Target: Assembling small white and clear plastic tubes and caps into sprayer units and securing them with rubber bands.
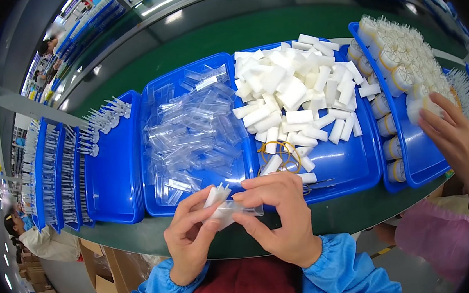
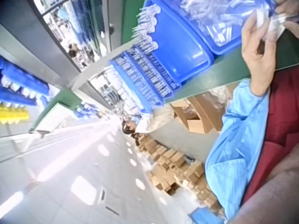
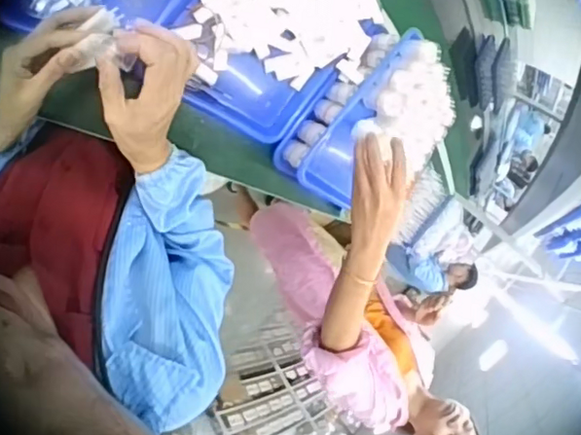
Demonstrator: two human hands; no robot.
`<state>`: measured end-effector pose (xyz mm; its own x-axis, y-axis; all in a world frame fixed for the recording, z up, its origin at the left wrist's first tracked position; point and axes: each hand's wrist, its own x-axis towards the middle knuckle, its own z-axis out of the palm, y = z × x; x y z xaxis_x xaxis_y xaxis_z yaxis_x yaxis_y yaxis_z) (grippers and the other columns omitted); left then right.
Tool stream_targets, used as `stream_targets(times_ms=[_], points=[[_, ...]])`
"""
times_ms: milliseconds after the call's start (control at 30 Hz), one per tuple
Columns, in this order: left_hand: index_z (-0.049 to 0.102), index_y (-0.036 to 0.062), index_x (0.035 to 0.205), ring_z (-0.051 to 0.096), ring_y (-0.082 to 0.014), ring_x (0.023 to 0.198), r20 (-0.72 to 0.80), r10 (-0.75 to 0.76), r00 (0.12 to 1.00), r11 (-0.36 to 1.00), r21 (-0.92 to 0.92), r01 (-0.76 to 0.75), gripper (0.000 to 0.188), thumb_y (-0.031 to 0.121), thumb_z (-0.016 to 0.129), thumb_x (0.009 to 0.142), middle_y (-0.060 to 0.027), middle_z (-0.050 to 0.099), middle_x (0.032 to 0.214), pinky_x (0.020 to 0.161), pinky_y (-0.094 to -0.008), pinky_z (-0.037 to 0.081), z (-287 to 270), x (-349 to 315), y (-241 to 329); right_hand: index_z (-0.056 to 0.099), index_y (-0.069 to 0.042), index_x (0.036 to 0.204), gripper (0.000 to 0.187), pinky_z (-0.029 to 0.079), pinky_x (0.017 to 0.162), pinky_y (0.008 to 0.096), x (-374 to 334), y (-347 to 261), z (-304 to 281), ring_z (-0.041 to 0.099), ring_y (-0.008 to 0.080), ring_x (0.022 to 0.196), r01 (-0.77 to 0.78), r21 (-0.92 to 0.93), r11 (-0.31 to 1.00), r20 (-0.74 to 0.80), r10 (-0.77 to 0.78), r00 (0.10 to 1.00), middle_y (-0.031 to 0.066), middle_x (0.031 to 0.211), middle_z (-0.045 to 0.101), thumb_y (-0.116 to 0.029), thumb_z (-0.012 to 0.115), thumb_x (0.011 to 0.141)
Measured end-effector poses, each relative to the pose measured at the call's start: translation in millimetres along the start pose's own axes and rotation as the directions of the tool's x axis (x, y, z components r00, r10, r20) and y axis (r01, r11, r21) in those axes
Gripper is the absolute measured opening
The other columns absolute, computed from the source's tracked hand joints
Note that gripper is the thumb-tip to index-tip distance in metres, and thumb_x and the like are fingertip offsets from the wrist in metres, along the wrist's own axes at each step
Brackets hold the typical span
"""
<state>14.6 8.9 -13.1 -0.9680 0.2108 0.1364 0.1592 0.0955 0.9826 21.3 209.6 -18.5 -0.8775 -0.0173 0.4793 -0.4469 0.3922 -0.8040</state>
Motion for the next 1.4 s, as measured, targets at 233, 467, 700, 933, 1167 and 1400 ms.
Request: stream_targets(times_ms=[233,467,700,933,1167,1400], points=[[0.076,-0.0002,0.115,0.066,-0.0281,0.117,0.027,0.064,0.998,0.988,0.139,-0.067,0.027,-0.003,0.075,0.088,-0.0205,0.063,0.133,0.099,-0.0355,0.053,5,-1,4,0.063,-0.005,0.105,0.027,0.052,0.084,0.0326,9,1,-6,0.066,0.0212,0.094,-0.518,0.547,0.658,0.263,0.452,0.852,0.0100,0.105,0.068,-0.007,0.080,0.084],[0.074,0.0005,0.120,0.063,-0.0311,0.122,-0.032,0.061,0.998,0.970,0.239,-0.052,0.031,-0.001,0.073,0.089,-0.0221,0.061,0.137,0.102,-0.0380,0.051,5,-1,1,0.065,-0.004,0.108,0.027,0.047,0.090,0.0363,13,-6,1,0.062,0.0243,0.097,-0.507,0.465,0.726,0.254,0.440,0.861,0.0110,0.105,0.066,-0.011,0.078,0.086],[0.048,-0.0025,0.148,0.035,-0.0402,0.147,0.125,0.024,0.992,0.971,0.232,-0.053,0.052,0.009,0.059,0.098,-0.0293,0.031,0.159,0.118,-0.0459,0.030,4,-1,8,0.048,0.002,0.142,0.076,0.039,0.105,0.0465,16,-23,0,0.054,0.0307,0.124,-0.022,-0.271,0.962,0.099,0.050,0.994,0.0156,0.134,0.057,-0.026,0.080,0.080],[0.031,-0.0025,0.157,0.019,-0.0438,0.153,0.313,0.037,0.949,0.994,0.083,-0.067,0.069,0.024,0.061,0.100,-0.0312,0.012,0.165,0.121,-0.0501,0.022,11,-3,4,0.046,-0.001,0.145,0.094,0.033,0.113,0.0509,8,-10,13,0.053,0.0302,0.128,0.030,-0.466,0.884,0.029,-0.019,0.999,0.0148,0.140,0.054,-0.036,0.088,0.068],[0.040,-0.0025,0.149,0.040,-0.0291,0.144,0.240,-0.138,0.961,0.931,-0.300,0.208,0.049,0.005,0.055,0.103,-0.0201,0.032,0.158,0.110,-0.0410,0.044,12,-1,5,0.063,-0.005,0.127,0.070,0.038,0.109,0.0485,0,-2,-5,0.063,0.0252,0.114,0.177,-0.429,0.886,0.107,-0.144,0.984,0.0090,0.120,0.067,-0.030,0.088,0.067],[0.045,-0.0020,0.139,0.055,-0.0246,0.131,0.364,-0.249,0.898,0.813,-0.426,0.398,0.041,0.001,0.060,0.101,-0.0164,0.048,0.146,0.103,-0.0354,0.051,12,-1,9,0.063,-0.007,0.128,0.071,0.043,0.101,0.0439,-14,5,-9,0.065,0.0257,0.115,0.279,-0.326,0.903,0.083,-0.267,0.960,0.0070,0.123,0.068,-0.029,0.090,0.066]])
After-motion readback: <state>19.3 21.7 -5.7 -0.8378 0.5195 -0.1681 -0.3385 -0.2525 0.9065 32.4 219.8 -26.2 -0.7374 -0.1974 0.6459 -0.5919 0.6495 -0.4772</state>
